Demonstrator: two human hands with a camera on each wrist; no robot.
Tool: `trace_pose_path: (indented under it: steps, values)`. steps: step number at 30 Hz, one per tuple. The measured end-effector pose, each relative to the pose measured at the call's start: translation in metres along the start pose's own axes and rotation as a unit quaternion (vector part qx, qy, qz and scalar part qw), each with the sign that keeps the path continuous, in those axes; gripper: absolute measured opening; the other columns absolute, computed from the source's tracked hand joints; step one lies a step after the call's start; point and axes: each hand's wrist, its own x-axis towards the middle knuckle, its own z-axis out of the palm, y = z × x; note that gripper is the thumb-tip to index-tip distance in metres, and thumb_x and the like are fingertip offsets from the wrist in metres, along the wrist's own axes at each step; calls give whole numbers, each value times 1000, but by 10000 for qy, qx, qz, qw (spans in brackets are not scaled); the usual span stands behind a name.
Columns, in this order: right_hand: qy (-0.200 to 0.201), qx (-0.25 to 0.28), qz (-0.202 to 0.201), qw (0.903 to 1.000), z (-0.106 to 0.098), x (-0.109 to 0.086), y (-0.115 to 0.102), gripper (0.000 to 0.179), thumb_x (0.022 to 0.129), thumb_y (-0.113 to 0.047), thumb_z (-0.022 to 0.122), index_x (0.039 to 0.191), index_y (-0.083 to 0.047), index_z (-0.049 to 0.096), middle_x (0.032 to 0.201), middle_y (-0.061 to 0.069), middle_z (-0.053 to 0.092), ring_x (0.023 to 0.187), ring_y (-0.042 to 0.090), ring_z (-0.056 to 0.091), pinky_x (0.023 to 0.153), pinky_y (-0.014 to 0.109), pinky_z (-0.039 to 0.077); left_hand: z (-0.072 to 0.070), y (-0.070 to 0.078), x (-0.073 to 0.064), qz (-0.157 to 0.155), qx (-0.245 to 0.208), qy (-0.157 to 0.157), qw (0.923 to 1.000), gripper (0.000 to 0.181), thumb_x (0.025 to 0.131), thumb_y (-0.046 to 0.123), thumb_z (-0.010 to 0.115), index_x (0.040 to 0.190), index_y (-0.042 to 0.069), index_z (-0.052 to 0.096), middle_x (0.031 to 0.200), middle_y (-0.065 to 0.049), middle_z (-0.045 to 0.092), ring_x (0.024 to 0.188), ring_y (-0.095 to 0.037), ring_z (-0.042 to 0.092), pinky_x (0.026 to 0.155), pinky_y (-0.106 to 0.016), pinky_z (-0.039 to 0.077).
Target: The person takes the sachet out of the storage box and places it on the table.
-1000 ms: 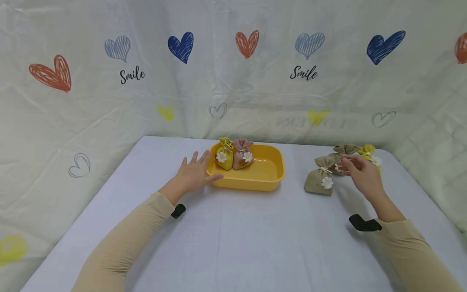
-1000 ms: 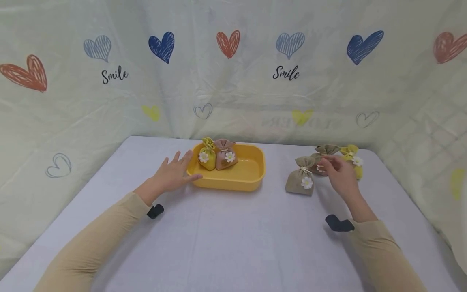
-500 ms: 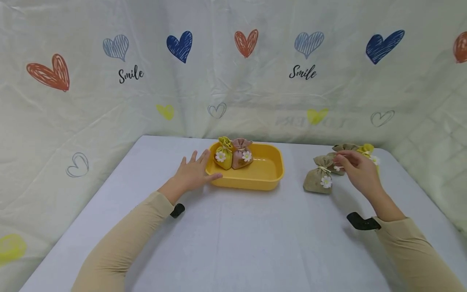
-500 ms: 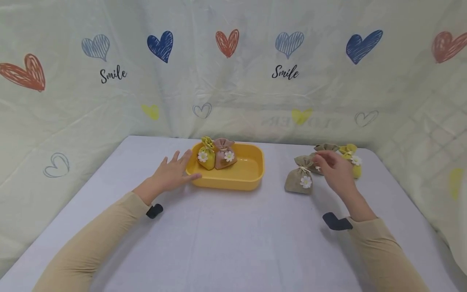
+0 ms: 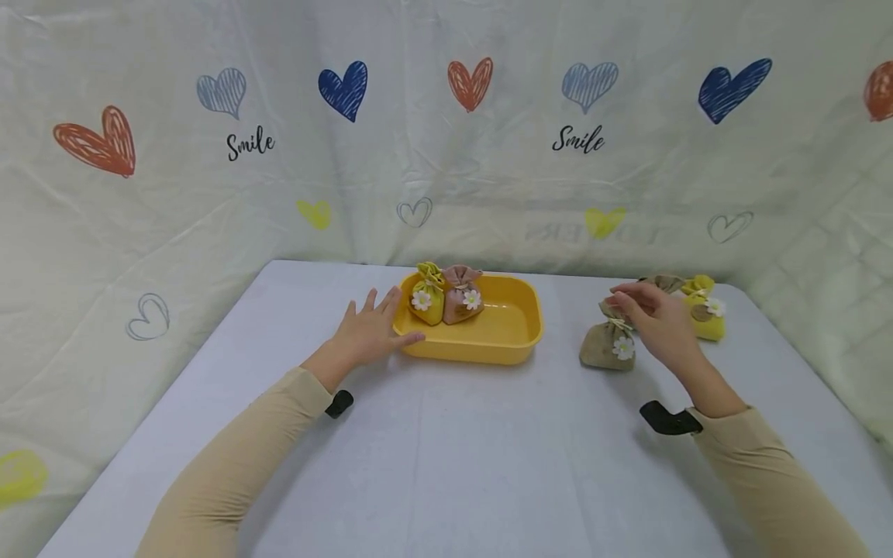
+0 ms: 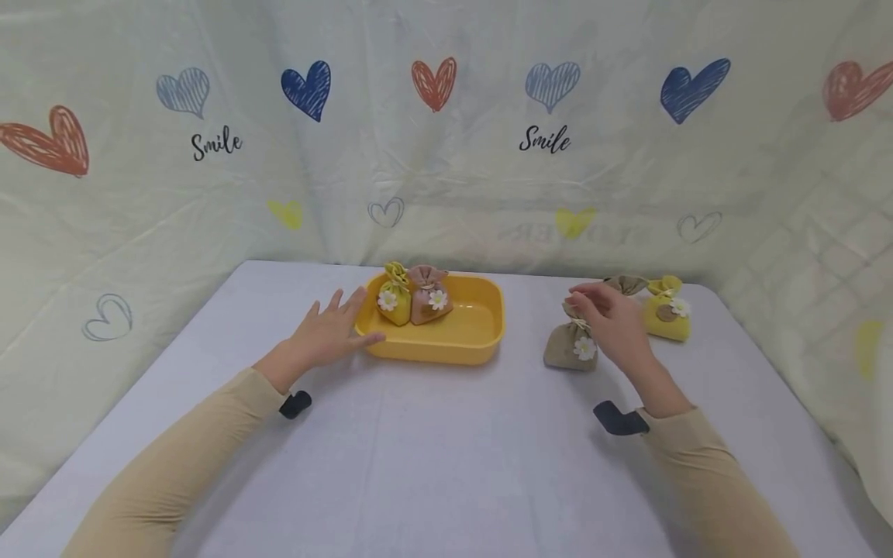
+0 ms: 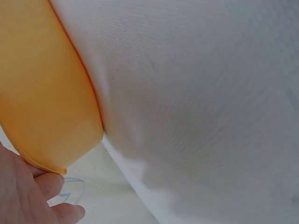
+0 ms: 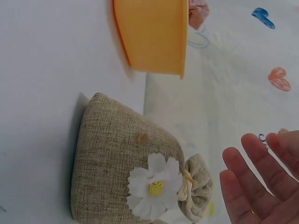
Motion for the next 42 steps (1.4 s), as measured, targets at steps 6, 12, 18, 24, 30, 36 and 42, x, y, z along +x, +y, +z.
trace_pose_path:
  steps: [6, 12, 18, 24, 30, 36, 42]
  values:
    - [-127, -45, -47, 9999, 11, 10, -8, 30, 108, -16, 56, 123, 9, 64, 113, 29, 70, 88, -10, 65, 76, 12, 53, -1, 1, 0, -21, 30, 15, 10000, 106, 96, 77, 42, 165, 5, 6, 171, -11, 11, 154, -44, 7, 118, -68, 8]
    - [-329, 44, -16, 9994, 26, 17, -21, 34, 108, -21, 56, 124, 8, 63, 114, 27, 71, 89, -6, 66, 77, 12, 53, -3, 2, -2, -47, -3, 13, 10000, 106, 96, 77, 42, 165, 5, 6, 171, -11, 11, 154, -44, 7, 119, -67, 8]
    - [-420, 425, -123, 9981, 45, 21, -29, 31, 107, -17, 57, 122, 10, 63, 113, 28, 71, 89, -3, 67, 79, 13, 53, -1, 1, -2, -38, -26, 29, 10000, 106, 96, 77, 41, 165, 5, 5, 171, -10, 11, 154, -43, 6, 119, -68, 7]
    - [-475, 628, -124, 9968, 60, 27, -35, 29, 107, -14, 57, 123, 10, 64, 114, 28, 70, 91, 5, 70, 80, 15, 54, -1, 2, -2, -43, 6, 7, 10000, 107, 95, 78, 41, 165, 5, 5, 171, -10, 10, 154, -43, 6, 119, -68, 7]
    - [-636, 632, -33, 9960, 75, 31, -41, 30, 107, -17, 57, 121, 9, 64, 114, 26, 70, 101, 31, 71, 81, 17, 55, -1, 2, -1, -28, 11, -4, 10000, 107, 95, 78, 41, 165, 5, 5, 171, -10, 11, 155, -43, 6, 119, -68, 7]
    - [-744, 620, 38, 9953, 92, 38, -41, 32, 108, -18, 56, 124, 9, 63, 115, 25, 70, 105, 37, 69, 84, 23, 57, 0, 1, -1, -30, 8, -1, 10000, 107, 95, 78, 41, 165, 5, 5, 171, -11, 11, 154, -44, 6, 118, -68, 8]
    - [-1019, 682, 282, 9921, 108, 43, -44, 32, 108, -15, 55, 127, 9, 61, 118, 26, 69, 107, 38, 68, 89, 37, 58, 0, 2, -1, -9, 42, 13, 10000, 106, 96, 78, 41, 165, 5, 6, 171, -11, 12, 154, -43, 7, 118, -68, 9]
